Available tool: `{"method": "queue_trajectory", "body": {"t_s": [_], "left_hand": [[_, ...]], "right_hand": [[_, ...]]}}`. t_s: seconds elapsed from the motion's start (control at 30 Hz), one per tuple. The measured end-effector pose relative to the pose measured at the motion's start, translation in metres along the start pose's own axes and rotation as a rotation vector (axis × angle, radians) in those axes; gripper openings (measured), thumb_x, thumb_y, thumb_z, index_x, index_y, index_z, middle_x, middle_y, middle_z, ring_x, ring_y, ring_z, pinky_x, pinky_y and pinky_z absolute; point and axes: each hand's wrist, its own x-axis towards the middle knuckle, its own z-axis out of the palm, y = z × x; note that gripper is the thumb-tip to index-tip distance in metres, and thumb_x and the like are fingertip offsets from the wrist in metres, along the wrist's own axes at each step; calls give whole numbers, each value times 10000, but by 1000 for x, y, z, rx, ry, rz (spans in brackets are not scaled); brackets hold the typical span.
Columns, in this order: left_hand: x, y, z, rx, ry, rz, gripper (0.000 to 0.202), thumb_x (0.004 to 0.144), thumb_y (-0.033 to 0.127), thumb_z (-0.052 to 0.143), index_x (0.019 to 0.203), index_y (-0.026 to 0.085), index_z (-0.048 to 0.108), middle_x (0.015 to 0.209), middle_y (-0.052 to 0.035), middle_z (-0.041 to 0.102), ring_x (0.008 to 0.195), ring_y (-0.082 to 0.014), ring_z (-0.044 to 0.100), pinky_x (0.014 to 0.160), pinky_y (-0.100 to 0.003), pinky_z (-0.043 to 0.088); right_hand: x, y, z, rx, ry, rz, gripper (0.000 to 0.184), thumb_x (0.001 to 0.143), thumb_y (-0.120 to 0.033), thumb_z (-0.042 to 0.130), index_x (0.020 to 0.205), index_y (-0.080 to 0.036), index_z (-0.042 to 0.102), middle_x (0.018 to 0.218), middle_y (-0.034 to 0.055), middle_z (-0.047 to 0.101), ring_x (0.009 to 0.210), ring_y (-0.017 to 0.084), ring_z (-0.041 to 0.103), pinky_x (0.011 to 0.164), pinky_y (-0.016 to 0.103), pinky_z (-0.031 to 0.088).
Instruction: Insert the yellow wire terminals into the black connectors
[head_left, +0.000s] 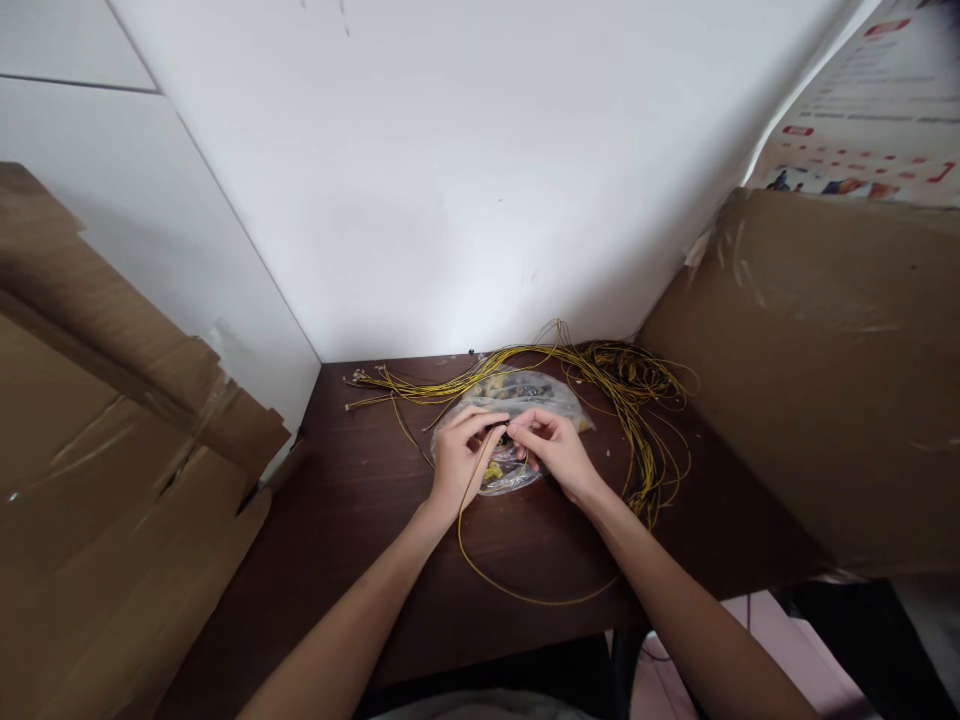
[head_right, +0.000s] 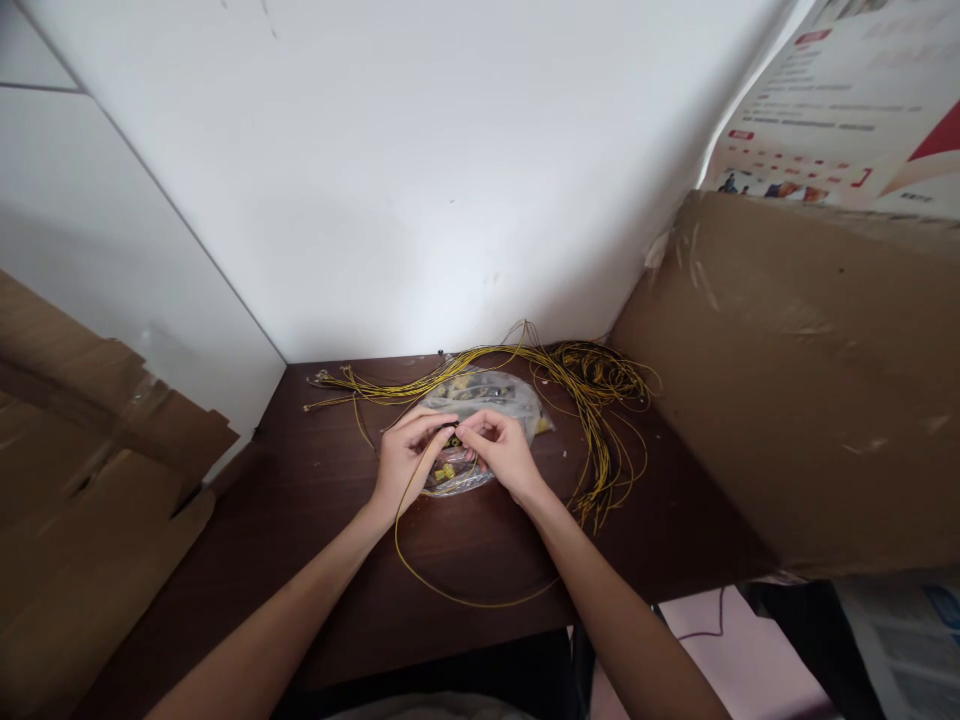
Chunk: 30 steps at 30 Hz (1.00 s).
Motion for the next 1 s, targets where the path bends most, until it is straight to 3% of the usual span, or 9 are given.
{"method": "queue_trajectory", "body": {"t_s": [0.37,0.7,0.77,0.87,1.0], "left_hand": [[5,-3,-6,-23,66,-65,180,799,277,571,897,172,680,870,-55,615,737,-131,568,573,-209,434],[1,0,1,-7,-15,-41,182,806,274,560,892,167,680,815,-53,613,721,-132,560,624,-229,449],[2,-1,0,-7,-7,-38,182,802,276,566,892,168,682,819,-55,618,715,-134,561,624,-234,450],[3,-2,-2,-21,14,-29,178,799,270,569,890,170,685,830,-59,622,726,-138,568,642,-240,456],[4,-2,-4,-54,39,-58,181,799,264,567,901,171,684,848,-57,619,732,-136,582,618,-229,464]], "right_hand": [[1,0,0,-11,21,22,271,668,-402,671,712,-141,616,550,-12,543,439,73,460,340,166,325],[1,-1,0,-10,11,26,284,657,-414,674,708,-140,620,540,-15,537,432,72,449,345,173,321],[1,-2,1,1,-7,19,272,662,-411,673,699,-147,619,553,-9,559,454,81,469,388,190,362],[0,-3,2,26,-52,10,251,663,-395,683,706,-155,623,625,14,622,574,116,554,571,244,463],[0,-1,0,107,-120,38,239,701,-386,663,762,-158,620,641,14,637,623,125,585,668,273,471]]}}
